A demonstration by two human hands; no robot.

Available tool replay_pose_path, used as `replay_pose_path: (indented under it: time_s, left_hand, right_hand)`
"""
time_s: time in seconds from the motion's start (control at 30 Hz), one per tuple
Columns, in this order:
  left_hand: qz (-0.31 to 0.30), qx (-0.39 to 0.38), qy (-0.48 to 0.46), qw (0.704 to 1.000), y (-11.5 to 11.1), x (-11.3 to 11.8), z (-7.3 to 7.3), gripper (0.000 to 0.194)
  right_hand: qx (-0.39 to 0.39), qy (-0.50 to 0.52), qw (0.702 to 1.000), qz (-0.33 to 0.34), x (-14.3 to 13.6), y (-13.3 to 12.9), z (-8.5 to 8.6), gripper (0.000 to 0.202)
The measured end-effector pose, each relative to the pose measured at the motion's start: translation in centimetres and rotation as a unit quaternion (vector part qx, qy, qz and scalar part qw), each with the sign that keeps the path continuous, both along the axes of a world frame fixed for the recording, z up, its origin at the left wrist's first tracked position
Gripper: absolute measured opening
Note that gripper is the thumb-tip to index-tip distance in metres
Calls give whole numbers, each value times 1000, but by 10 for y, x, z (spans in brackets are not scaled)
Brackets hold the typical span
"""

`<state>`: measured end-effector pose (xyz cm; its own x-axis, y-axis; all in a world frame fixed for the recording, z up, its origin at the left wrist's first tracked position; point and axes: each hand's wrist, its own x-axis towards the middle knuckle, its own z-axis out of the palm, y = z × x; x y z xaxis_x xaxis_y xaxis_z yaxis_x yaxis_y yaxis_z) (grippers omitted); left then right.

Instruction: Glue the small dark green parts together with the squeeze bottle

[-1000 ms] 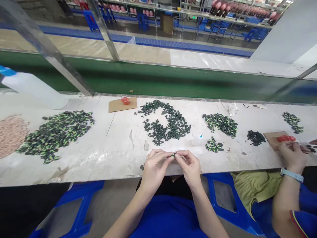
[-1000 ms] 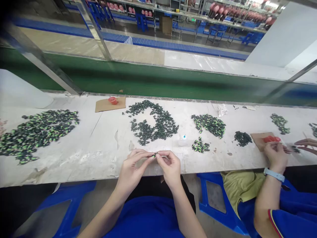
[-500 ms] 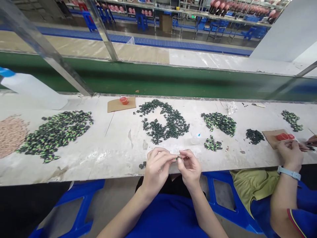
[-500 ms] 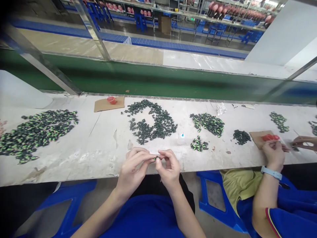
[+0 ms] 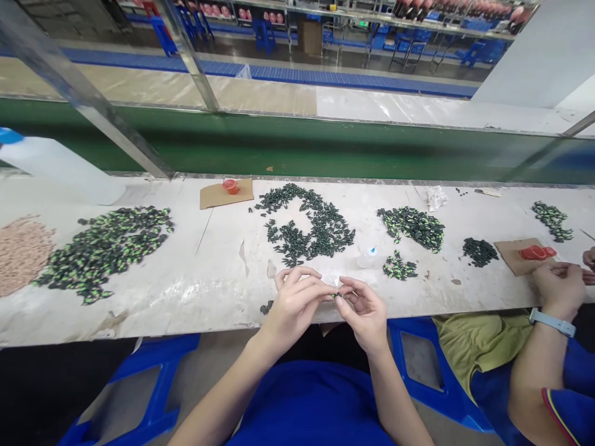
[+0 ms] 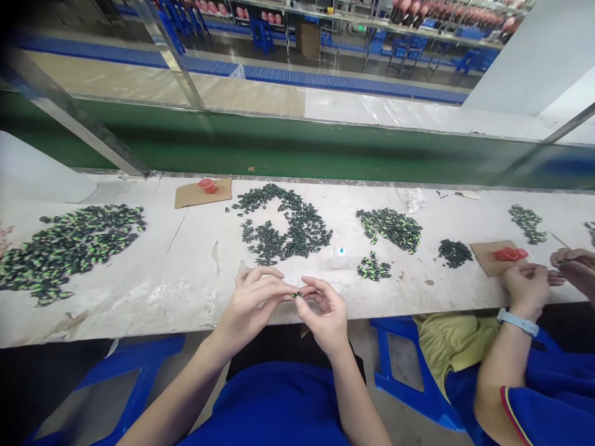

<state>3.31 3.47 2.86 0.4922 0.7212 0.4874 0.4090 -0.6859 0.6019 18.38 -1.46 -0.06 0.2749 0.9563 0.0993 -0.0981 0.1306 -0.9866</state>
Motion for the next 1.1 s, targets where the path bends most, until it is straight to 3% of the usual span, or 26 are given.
replay_pose_path:
  time_s: [0.17, 0.37, 0.53, 0.63, 0.7, 0.77, 0.83, 0.9, 1.0, 1.1]
  left_hand:
    - [-50, 51, 0, 997, 3, 0, 0, 19]
    - [-58, 60, -10, 996, 3, -2, 1, 23]
    - [-62, -6, 16, 998, -1, 11, -14, 22]
    - [-55, -71, 49, 995, -2, 16, -25, 26]
    - [-13, -94, 62, 994, 0, 6, -30, 31]
    - [58, -99, 69, 991, 2, -14, -34, 31]
    - [126, -98, 91, 983, 2, -40, -37, 28]
    - [148, -106, 118, 976, -2, -64, -41, 27]
    - [145, -115, 111, 976, -12, -83, -48, 26]
    - [155, -84, 71, 982, -17, -80, -55, 21]
  right_hand:
    - [-19, 8, 1000, 10, 4, 0, 0, 28]
    - [-6, 11, 998, 55, 9, 7, -3, 34]
    - [-34, -38, 997, 52, 21, 0, -7, 29]
    - [-53, -147, 988, 14, 38, -6, -10, 21]
    - [-52, -269, 960, -57, 56, -7, -13, 17]
    - [-20, -402, 905, -138, 76, -4, -17, 15]
    - [11, -480, 851, -210, 93, 1, -20, 17]
    - [35, -524, 813, -250, 104, 9, -23, 22]
    - [57, -569, 789, -224, 102, 19, -25, 41]
    - [38, -581, 795, -169, 88, 29, -28, 54]
